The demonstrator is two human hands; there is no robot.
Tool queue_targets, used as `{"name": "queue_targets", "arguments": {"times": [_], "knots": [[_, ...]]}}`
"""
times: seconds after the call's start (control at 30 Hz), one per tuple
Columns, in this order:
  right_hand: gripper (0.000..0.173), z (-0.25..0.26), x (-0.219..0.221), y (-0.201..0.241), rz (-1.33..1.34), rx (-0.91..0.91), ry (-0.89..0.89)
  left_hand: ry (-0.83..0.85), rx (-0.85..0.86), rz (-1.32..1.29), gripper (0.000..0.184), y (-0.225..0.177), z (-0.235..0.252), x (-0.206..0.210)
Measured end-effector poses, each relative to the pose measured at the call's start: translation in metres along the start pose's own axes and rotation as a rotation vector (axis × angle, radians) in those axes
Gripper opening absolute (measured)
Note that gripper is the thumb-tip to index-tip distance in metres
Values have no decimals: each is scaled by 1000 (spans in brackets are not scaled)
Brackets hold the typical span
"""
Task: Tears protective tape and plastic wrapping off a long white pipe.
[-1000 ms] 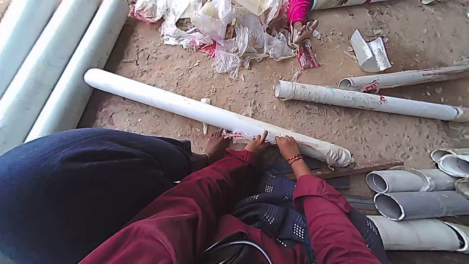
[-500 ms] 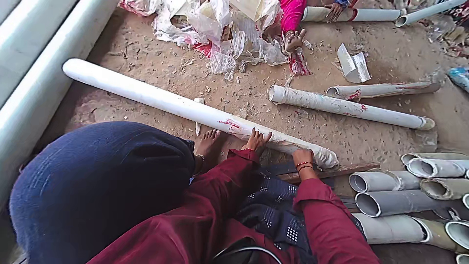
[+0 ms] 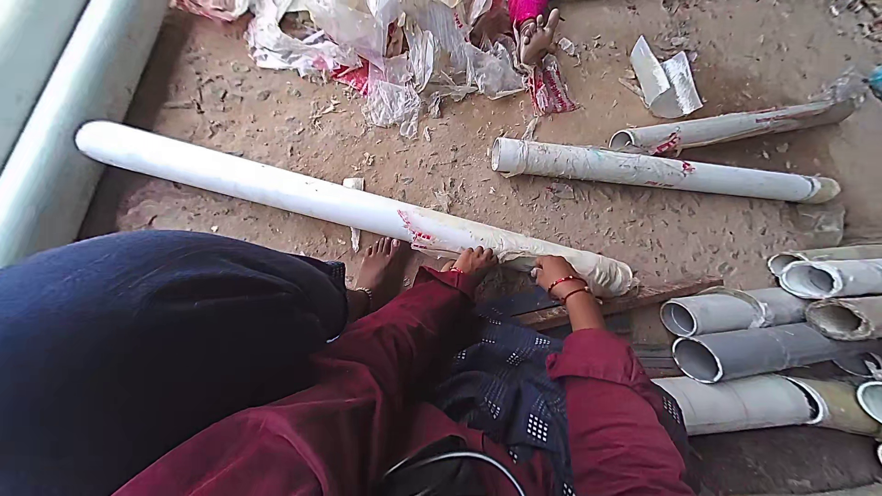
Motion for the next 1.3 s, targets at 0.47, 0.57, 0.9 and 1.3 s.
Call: {"name": "queue_targets", "arguments": {"times": [0.47,0.57,0.9,1.3], "knots": [[31,34,-3,13,15,-177,-131,-93,-381,-341,60,-6,-27,-4],[31,30,11,30,-155,-332,-120,-204,-251,-237,50,-19,-28,9],[33,16,45,36,-560,-199,10,52,-95,-190,38,-22,-43,-6],[35,-17,-24,-23,-47,84,-183,-18,-125,-65,41,-38,-20,-4]]}}
Point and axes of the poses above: each hand's wrist, its own z-axis towards the middle knuckle, its own x-axis out of the palm, y = z × x, the point moved 7 cm from there along z, towards the middle knuckle, and after that the axes turned 13 degrees about z, right-handed, at the moved point
